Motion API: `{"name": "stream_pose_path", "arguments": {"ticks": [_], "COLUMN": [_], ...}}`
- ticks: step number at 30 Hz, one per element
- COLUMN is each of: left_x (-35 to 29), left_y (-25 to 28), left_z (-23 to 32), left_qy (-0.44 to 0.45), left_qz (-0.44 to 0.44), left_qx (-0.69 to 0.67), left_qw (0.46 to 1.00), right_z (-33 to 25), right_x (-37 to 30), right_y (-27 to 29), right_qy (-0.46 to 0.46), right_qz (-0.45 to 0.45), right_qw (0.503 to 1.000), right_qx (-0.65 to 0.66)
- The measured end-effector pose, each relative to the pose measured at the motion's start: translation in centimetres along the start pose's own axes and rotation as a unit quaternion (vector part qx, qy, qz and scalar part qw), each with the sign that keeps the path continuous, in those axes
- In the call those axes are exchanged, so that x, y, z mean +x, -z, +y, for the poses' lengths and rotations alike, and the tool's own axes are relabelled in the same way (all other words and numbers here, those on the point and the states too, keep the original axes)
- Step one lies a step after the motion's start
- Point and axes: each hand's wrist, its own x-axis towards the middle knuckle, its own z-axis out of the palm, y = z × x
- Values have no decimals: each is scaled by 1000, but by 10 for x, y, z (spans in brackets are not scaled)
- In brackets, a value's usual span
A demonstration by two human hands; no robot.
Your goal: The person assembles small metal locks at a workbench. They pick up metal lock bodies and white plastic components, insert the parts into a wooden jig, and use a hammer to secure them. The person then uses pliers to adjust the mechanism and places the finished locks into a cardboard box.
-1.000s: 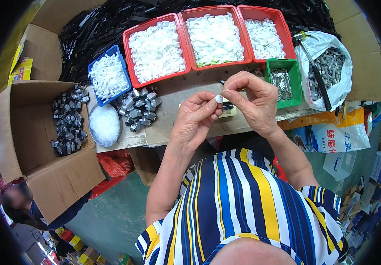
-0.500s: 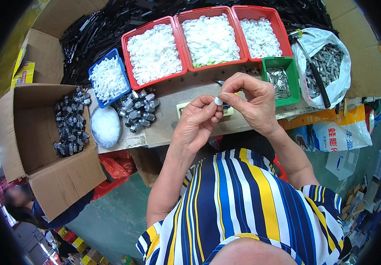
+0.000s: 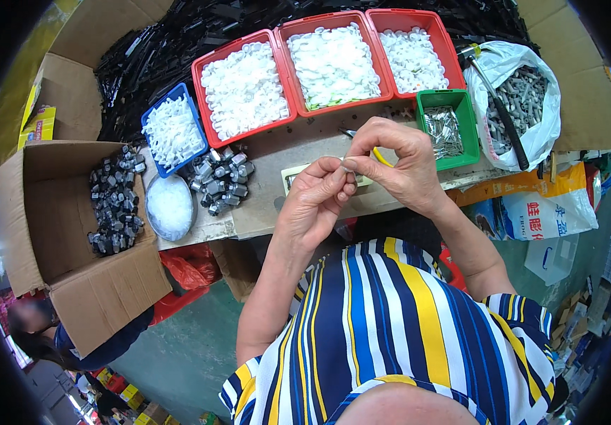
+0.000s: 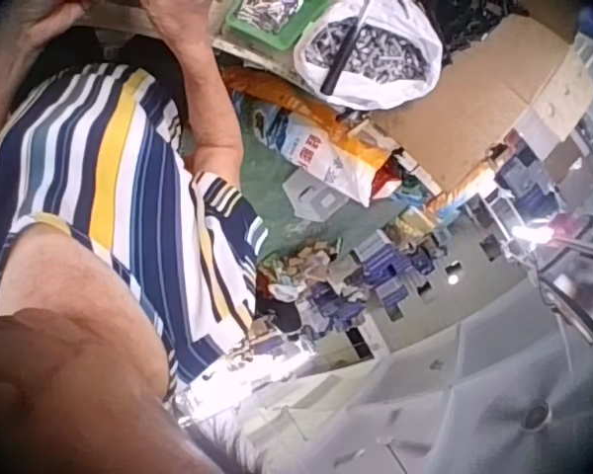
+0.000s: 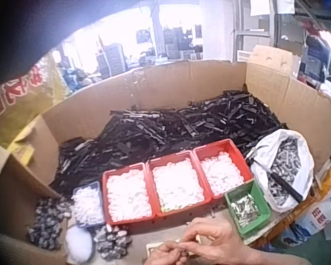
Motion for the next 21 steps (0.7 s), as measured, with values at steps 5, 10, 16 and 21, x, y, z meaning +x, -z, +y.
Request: {"name": "stream_pose_path", "arguments": {"ticks": [5, 10, 16, 21], "left_x": [-5, -11, -19, -30], "left_y": [4, -5, 0, -6], "left_z": [1, 1, -3, 2], "left_qy": [-38, -92, -189, -262], "left_qz": [12, 24, 26, 77], "left_qx": [-11, 80, 267, 432], "left_qw": [999, 992, 945, 859], "right_z": [0, 4, 0, 6], "right_x": [-2, -11, -12, -11], "right_y": [-7, -11, -13, -20], "right_qy": [58, 89, 101, 97], "right_qz": [29, 12, -8, -16], "right_qw": [994, 991, 991, 993], "right_qx": [-86, -95, -85, -59]}}
